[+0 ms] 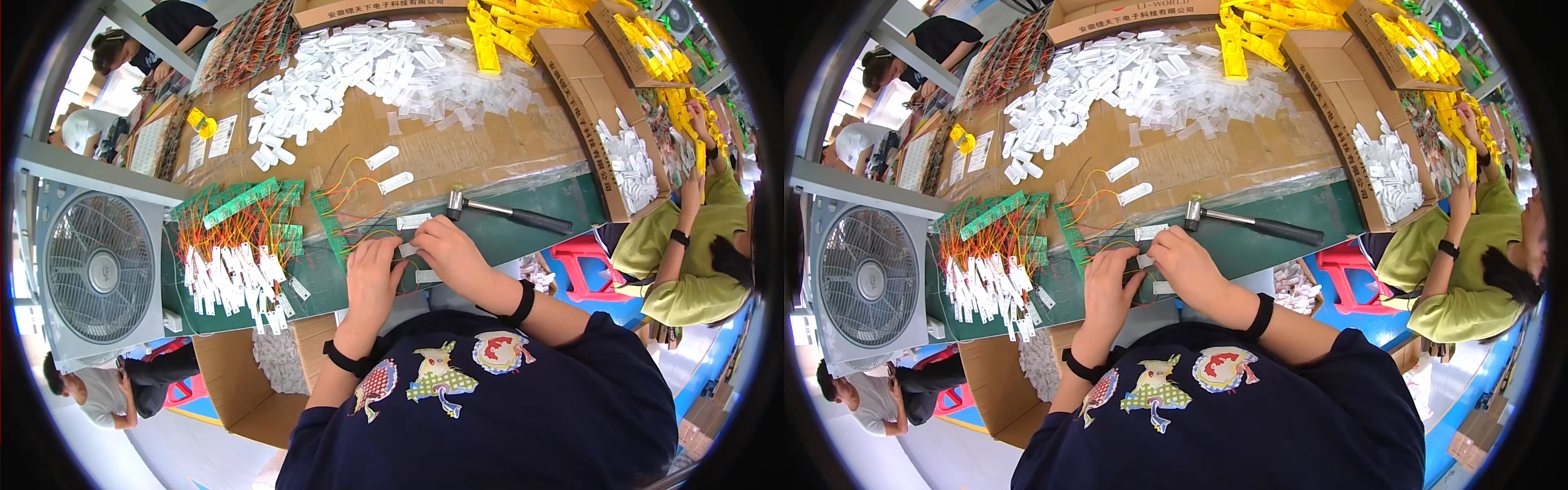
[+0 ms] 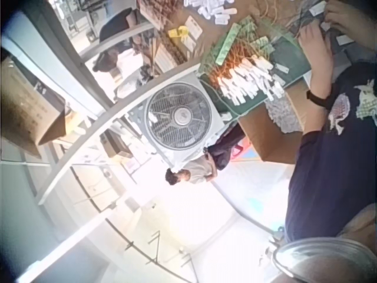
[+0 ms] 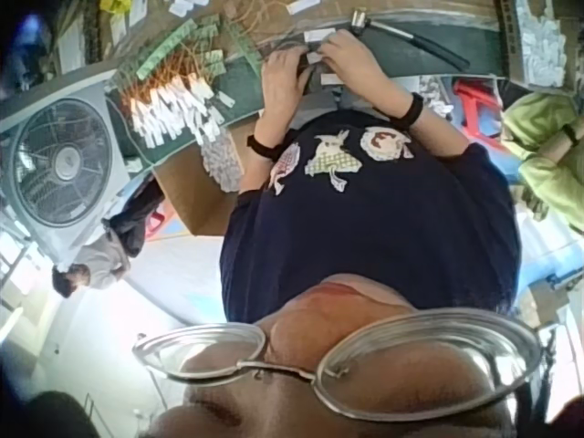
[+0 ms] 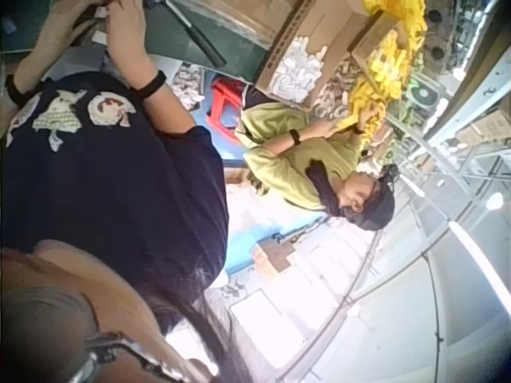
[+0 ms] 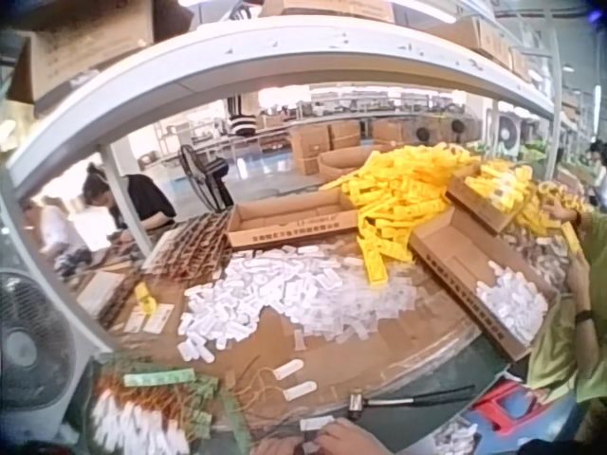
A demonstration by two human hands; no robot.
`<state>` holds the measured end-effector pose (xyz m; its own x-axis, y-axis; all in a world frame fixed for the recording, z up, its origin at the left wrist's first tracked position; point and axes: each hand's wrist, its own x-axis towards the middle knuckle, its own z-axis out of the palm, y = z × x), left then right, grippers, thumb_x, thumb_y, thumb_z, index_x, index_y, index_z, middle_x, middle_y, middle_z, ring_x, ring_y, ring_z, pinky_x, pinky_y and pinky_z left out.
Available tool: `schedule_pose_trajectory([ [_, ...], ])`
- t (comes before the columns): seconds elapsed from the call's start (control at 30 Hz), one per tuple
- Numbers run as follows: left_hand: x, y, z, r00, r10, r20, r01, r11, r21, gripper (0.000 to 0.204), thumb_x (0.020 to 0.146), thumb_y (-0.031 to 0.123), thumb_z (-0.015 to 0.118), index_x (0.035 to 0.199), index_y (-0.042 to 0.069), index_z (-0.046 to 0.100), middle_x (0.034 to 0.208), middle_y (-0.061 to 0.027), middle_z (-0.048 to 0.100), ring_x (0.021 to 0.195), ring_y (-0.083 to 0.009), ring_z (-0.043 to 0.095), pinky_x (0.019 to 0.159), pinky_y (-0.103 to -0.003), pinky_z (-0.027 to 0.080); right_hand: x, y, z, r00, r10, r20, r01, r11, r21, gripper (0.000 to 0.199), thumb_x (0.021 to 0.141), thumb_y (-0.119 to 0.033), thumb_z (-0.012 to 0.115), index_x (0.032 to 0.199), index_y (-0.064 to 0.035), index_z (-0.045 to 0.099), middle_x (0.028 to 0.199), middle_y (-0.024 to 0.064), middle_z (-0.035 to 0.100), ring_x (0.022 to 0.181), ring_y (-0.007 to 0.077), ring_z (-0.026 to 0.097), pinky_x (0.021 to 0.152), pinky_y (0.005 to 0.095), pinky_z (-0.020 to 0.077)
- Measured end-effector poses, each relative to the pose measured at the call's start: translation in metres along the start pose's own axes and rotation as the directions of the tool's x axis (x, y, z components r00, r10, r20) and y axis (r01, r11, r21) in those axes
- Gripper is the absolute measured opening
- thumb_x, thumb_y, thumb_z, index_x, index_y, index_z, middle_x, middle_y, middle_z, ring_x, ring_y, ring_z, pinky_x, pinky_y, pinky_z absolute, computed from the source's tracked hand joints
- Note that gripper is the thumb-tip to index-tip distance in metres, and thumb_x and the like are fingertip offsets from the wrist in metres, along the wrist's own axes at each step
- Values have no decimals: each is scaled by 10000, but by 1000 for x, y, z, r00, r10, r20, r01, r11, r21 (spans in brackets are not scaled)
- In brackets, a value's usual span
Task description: Assembling small white plastic covers onto electronic circuit boards with wires using a small hammer.
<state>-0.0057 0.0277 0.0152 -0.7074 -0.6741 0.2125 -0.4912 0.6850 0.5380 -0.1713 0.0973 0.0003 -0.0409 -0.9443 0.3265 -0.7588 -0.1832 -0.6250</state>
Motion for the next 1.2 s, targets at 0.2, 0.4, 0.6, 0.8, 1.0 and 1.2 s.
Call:
schedule_pose_trajectory([
  [0.2, 1, -1, -1, 998, 67, 0, -67, 998, 11, 267, 736, 92, 711, 991, 121, 638, 1079, -4, 612, 1031, -239, 547, 853, -383, 414, 2, -3, -7, 1000, -11, 22, 14, 994, -113, 206, 703, -24, 664, 904, -68, 647, 919, 53, 569, 899, 251, 534, 765, 343, 467],
  [0.4, 0, 0, -2, 997, 71, -17, -71, 997, 15, 259, 726, 93, 724, 973, 96, 644, 1068, -16, 635, 1011, -252, 563, 849, -392, 419, -1, 3, -52, 936, 210, -281, -301, 892, -336, 279, 709, -38, 690, 972, -104, 620, 921, 46, 567, 898, 272, 537, 795, 391, 429],
  [0.6, 1, 1, -3, 997, 78, -11, -78, 997, 19, 265, 726, 93, 726, 978, 98, 645, 1065, -17, 635, 999, -251, 561, 843, -389, 418, -11, 38, -57, 971, 193, -140, -224, 938, -265, 264, 759, -3, 657, 1009, -67, 599, 919, 100, 559, 885, 299, 573, 755, 390, 460],
  [0.8, 1, 1, -2, 998, 67, -17, -66, 998, 10, 251, 725, 90, 725, 964, 94, 647, 1064, -21, 636, 1001, -254, 562, 844, -391, 419, -20, -14, -60, 986, 135, -93, -133, 991, 33, 303, 830, -17, 633, 1130, -50, 619, 904, 99, 556, 771, 283, 609, 625, 360, 499],
  [1.0, 1, 1, -2, 998, 61, -10, -61, 998, 7, 239, 728, 83, 721, 954, 90, 647, 1063, -25, 640, 1015, -260, 563, 859, -392, 418, -26, -17, -47, 993, 110, -34, -114, 977, -178, 330, 831, -16, 634, 1159, -46, 637, 888, 78, 568, 725, 230, 601, 590, 342, 494],
  [1.2, 0, -2, 0, 997, 74, -10, -74, 996, 42, 369, 725, 105, 731, 1069, 95, 599, 1070, -14, 626, 1026, -256, 555, 875, -396, 410, -29, -23, -47, 936, 2, -351, 10, 999, 32, 367, 811, 8, 625, 1175, -35, 642, 872, 62, 576, 693, 220, 602, 567, 321, 494],
])
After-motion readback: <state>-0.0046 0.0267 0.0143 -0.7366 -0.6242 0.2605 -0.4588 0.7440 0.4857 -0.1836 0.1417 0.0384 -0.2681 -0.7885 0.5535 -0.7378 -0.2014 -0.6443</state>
